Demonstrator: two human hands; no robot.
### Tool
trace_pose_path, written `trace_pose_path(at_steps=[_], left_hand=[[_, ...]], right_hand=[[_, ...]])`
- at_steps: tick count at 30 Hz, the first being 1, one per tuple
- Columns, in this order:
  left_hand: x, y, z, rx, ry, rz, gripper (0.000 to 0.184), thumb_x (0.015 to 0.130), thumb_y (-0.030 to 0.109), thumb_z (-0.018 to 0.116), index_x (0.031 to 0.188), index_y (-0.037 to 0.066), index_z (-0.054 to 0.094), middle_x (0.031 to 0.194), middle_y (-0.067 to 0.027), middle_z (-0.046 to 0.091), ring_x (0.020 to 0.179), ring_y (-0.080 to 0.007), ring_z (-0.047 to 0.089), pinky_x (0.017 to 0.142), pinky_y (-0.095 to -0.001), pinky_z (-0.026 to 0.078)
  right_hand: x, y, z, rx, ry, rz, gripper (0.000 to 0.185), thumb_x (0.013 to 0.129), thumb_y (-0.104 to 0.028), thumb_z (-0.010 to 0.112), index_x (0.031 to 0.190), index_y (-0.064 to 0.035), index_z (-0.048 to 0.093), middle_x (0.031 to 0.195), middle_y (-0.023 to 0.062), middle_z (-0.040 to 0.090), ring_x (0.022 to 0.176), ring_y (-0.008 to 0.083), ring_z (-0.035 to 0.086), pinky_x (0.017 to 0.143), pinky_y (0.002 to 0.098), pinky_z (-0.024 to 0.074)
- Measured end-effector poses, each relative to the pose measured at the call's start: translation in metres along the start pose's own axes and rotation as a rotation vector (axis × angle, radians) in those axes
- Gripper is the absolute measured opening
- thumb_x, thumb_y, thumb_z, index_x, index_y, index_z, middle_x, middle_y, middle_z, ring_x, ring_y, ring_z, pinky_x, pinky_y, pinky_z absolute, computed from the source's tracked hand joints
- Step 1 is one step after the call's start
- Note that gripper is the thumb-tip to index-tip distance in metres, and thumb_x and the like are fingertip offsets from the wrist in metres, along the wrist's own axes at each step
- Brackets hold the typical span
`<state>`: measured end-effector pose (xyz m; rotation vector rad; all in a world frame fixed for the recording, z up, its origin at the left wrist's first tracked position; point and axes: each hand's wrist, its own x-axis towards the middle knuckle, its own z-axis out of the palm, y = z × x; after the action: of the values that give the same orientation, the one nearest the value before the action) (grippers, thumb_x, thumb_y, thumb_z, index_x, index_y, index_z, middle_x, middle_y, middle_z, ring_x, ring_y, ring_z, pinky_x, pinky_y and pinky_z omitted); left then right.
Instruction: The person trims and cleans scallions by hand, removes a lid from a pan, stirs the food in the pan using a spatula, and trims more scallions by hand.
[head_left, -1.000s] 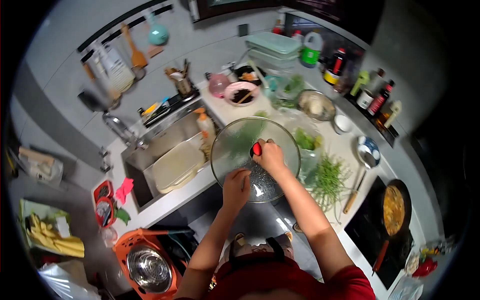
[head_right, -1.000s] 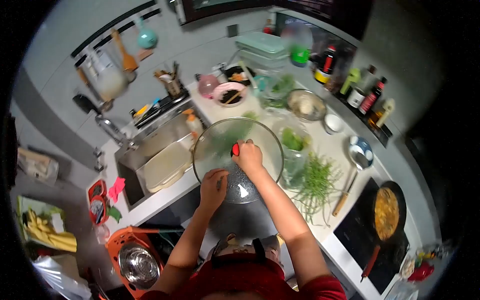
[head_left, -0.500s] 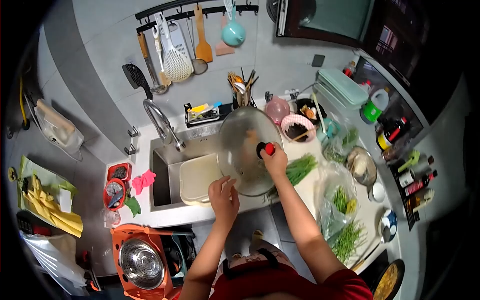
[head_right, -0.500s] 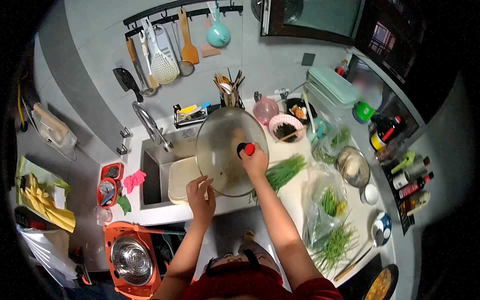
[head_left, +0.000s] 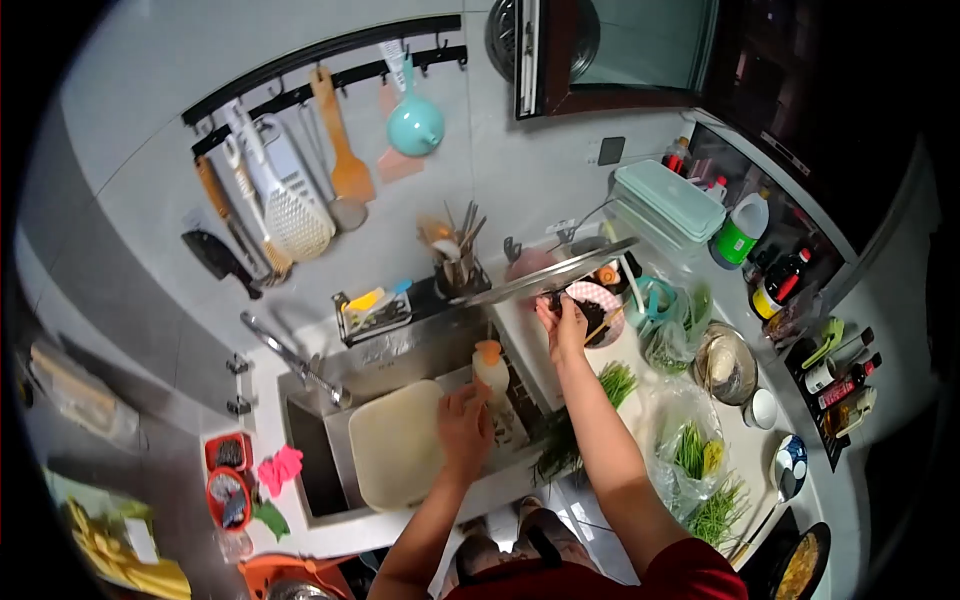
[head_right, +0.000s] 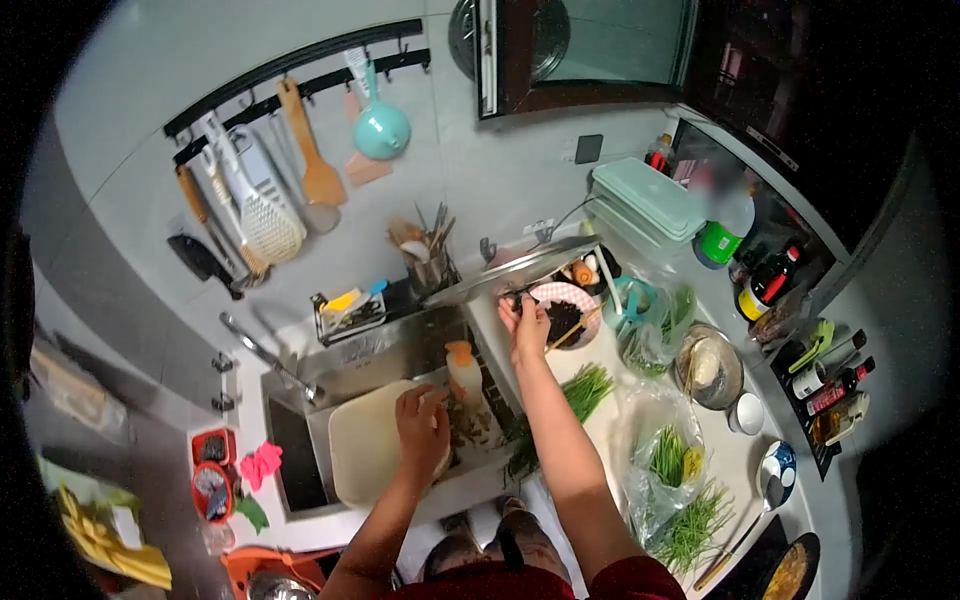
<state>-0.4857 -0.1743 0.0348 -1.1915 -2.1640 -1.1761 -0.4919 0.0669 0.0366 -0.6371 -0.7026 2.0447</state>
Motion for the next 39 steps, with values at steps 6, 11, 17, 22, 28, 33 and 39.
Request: trace_pose_path(at_steps=[6,11,17,22,28,33,39], left_hand=[[0.078,-0.016,0.081,-0.077,-0.035,0.073,0.020,0.074,-0.002,0.054,0.091,0.007,0.058,0.097,-0.0113,0.056,0.087,-0.0315,0.051,0.076,-0.0403,0.041],[0.123,-0.026,0.141,-0.076,-0.033,0.027,0.021,0.071,-0.002,0.056,0.090,0.007,0.059,0.095,-0.0110,0.057,0.087,-0.0317,0.052,0.076,-0.0404,0.042],[0.146,-0.040,0.193,-0.096,-0.077,-0.080,0.021,0.073,-0.002,0.055,0.091,0.006,0.060,0.097,-0.0120,0.058,0.088,-0.0319,0.051,0.076,-0.0406,0.042],[0.157,-0.042,0.215,-0.129,-0.087,-0.125,0.021,0.073,-0.002,0.055,0.091,0.006,0.061,0.097,-0.0119,0.058,0.089,-0.0319,0.052,0.077,-0.0396,0.043],[0.157,-0.042,0.227,-0.131,-0.086,-0.134,0.020,0.073,0.000,0.056,0.091,0.005,0.062,0.094,-0.0103,0.059,0.088,-0.0304,0.052,0.077,-0.0378,0.043],[0.159,-0.040,0.224,-0.135,-0.107,-0.121,0.022,0.072,-0.004,0.056,0.092,0.004,0.061,0.098,-0.0142,0.058,0.090,-0.0333,0.052,0.077,-0.0397,0.043],[0.150,-0.033,0.216,-0.124,-0.098,-0.091,0.022,0.074,-0.001,0.057,0.094,0.007,0.060,0.097,-0.0108,0.057,0.088,-0.0308,0.051,0.077,-0.0385,0.042]], right_hand=[[0.113,-0.015,0.012,0.067,0.004,-0.066,0.021,0.086,-0.015,0.055,0.084,0.0003,0.042,0.076,0.0091,0.050,0.082,0.0273,0.063,0.073,0.0322,0.0552],[0.218,-0.003,0.009,0.039,-0.005,-0.053,0.021,0.084,-0.015,0.058,0.082,-0.0008,0.042,0.076,0.0094,0.049,0.078,0.0274,0.062,0.073,0.0346,0.0546],[0.285,0.020,-0.005,-0.060,-0.018,-0.005,0.023,0.082,-0.018,0.062,0.078,-0.0045,0.044,0.073,0.0054,0.048,0.074,0.0249,0.063,0.068,0.0318,0.0546],[0.295,0.021,-0.002,-0.173,-0.022,0.009,0.030,0.077,-0.023,0.069,0.077,-0.0059,0.044,0.074,0.0062,0.051,0.067,0.0218,0.062,0.061,0.0301,0.0542],[0.307,0.021,0.009,-0.334,0.087,0.049,0.037,0.075,-0.028,0.072,0.084,-0.0023,0.047,0.075,0.0070,0.054,0.059,0.0202,0.061,0.054,0.0281,0.0531],[0.316,0.030,0.012,-0.405,0.158,0.071,0.042,0.076,-0.031,0.071,0.093,0.0001,0.048,0.080,0.0082,0.054,0.063,0.0189,0.061,0.056,0.0283,0.0529],[0.291,0.035,0.009,-0.277,0.016,0.119,0.068,0.079,-0.025,0.066,0.128,-0.0008,0.026,0.093,0.0103,0.055,0.072,0.0180,0.059,0.065,0.0290,0.0522]])
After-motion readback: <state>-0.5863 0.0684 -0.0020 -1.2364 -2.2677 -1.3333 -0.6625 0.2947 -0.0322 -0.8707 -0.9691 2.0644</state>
